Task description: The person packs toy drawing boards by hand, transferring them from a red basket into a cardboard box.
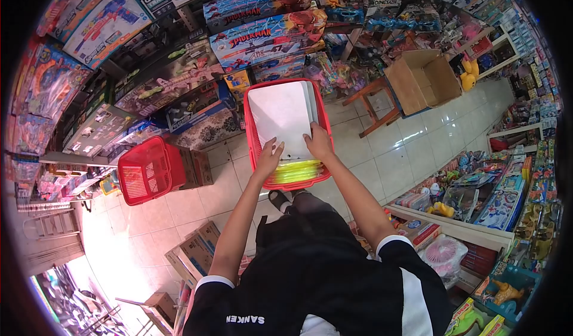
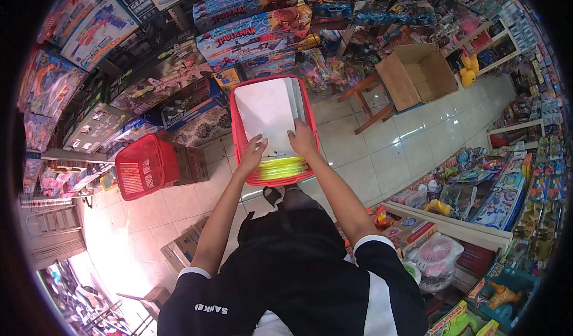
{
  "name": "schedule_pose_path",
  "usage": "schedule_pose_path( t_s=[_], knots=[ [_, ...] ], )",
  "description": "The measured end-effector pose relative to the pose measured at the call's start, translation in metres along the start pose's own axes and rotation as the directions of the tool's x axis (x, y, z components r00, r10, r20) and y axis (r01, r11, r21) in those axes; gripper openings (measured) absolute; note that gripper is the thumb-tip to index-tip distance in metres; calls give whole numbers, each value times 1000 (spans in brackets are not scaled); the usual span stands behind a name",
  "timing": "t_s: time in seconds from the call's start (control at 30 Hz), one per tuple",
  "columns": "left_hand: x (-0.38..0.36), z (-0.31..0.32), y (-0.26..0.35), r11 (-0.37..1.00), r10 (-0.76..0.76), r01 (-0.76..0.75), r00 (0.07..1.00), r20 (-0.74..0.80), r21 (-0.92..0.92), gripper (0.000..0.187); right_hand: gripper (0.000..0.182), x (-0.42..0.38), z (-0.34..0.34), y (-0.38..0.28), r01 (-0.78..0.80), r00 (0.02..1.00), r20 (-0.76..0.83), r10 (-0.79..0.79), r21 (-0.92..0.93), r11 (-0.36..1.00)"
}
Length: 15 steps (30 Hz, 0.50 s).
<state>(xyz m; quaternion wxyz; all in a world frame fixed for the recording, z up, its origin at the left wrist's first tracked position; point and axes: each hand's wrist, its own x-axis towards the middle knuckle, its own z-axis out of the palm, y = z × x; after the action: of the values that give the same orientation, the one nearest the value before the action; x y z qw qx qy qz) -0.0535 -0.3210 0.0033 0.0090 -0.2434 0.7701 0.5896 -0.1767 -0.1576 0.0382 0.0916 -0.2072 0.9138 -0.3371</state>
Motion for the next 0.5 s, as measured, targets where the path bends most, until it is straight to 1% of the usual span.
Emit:
schedule_pose_path(
  t_s=[0.03, 0.07, 0.1, 0.13, 0.17, 0.2, 0.23, 0.27, 0.3, 0.37, 0.4, 0.43, 0.47, 0.5],
  knots=[
    [1, -2, -1, 999, -14, 15, 1000, 14, -37, 65, 28, 4, -5, 0, 82, 994, 68, -83, 10, 997],
    [3, -4, -1, 997, -26, 28, 999, 27, -72, 65, 28, 5, -10, -1, 82, 994, 73, -82, 14, 997],
    [0, -9, 5, 997, -30, 31, 999, 24, -70, 65, 25, 4, -22, -9, 90, 984, 139, -107, 126, 988],
    [-5, -14, 15, 975, -115, 119, 993, 31, -188, 68, 22, 5, -34, -16, 92, 970, 200, -140, 234, 968],
    [-9, -19, 26, 931, -199, 204, 979, 48, -303, 72, 22, 5, -43, -23, 93, 969, 202, -143, 237, 967],
    [-9, -25, 28, 931, -203, 207, 978, 46, -302, 72, 20, 4, -52, -28, 102, 971, 170, -168, 341, 934],
    [-9, -33, 28, 890, -235, 250, 968, 87, -381, 77, 19, 5, -60, -34, 112, 973, 134, -188, 442, 890],
    [-7, -42, 29, 841, -261, 292, 956, 131, -456, 82, 19, 7, -69, -40, 111, 972, 136, -190, 446, 888],
    [-5, -52, 33, 841, -264, 293, 956, 128, -455, 82, 16, 9, -79, -46, 123, 975, 109, -193, 457, 881],
    [-4, -71, 42, 674, -202, 312, 950, 239, -670, 84, 14, 14, -96, -57, 130, 977, 88, -193, 470, 873],
    [-3, -79, 51, 673, -206, 313, 950, 236, -670, 84, 10, 19, -104, -62, 245, 956, 5, -293, 535, 808],
    [-2, -87, 60, 564, -87, 259, 963, 255, -784, 85, 8, 24, -111, -66, 355, 920, -84, -382, 588, 727],
    [0, -95, 66, 434, 36, 211, 967, 251, -876, 86, 8, 31, -117, -69, 355, 920, -81, -384, 590, 725],
    [2, -103, 70, 256, 70, 224, 966, 249, -941, 85, 13, 37, -123, -70, 497, 861, -144, -488, 441, 747]
  ],
)
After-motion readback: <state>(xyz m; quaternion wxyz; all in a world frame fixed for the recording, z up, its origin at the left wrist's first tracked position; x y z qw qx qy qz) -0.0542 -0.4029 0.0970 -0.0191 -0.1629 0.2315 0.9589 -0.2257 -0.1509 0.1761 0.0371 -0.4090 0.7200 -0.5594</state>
